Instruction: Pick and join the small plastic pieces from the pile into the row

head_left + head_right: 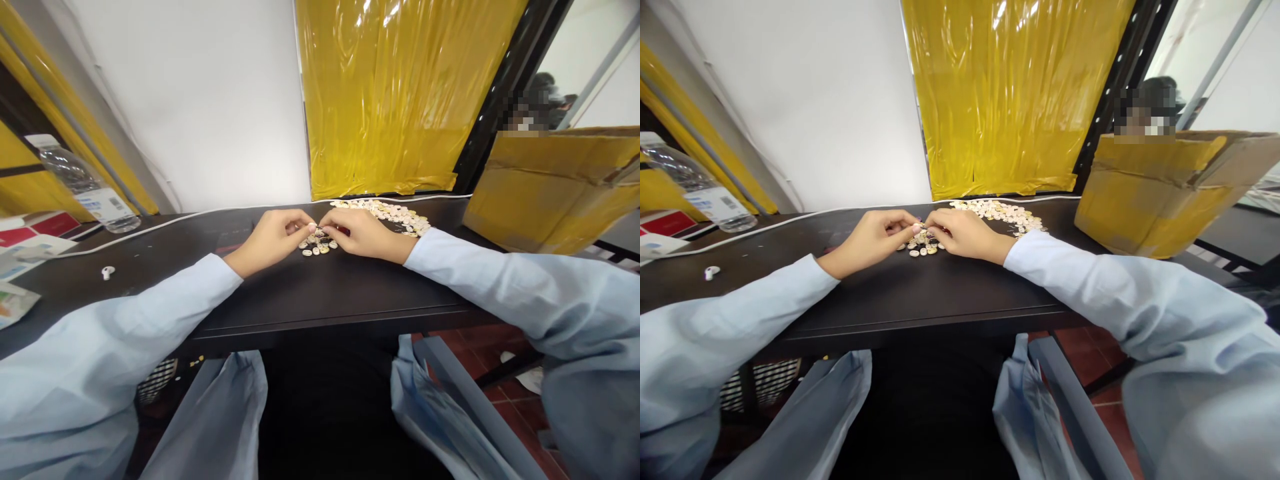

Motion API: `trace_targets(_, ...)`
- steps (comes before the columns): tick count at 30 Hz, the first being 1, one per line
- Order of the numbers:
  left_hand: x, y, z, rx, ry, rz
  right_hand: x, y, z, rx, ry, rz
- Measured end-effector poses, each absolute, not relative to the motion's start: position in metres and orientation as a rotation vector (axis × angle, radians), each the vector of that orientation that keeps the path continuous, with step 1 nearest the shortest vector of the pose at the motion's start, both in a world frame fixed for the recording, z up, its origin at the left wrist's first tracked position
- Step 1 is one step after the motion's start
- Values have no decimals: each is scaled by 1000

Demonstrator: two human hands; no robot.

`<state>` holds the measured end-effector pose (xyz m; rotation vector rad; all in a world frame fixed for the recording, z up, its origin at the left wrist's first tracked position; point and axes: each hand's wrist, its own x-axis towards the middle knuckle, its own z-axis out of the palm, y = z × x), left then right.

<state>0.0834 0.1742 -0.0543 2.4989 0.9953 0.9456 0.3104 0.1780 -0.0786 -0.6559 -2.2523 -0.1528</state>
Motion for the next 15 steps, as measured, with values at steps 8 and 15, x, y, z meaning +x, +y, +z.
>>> trace_targets(8,85,172,-51,2550,1002,908,310,179,-79,-714,-2244,-63)
trace_targets(15,89,169,-52,2536,1023,870,309,178,-80,-713,-2274,-186)
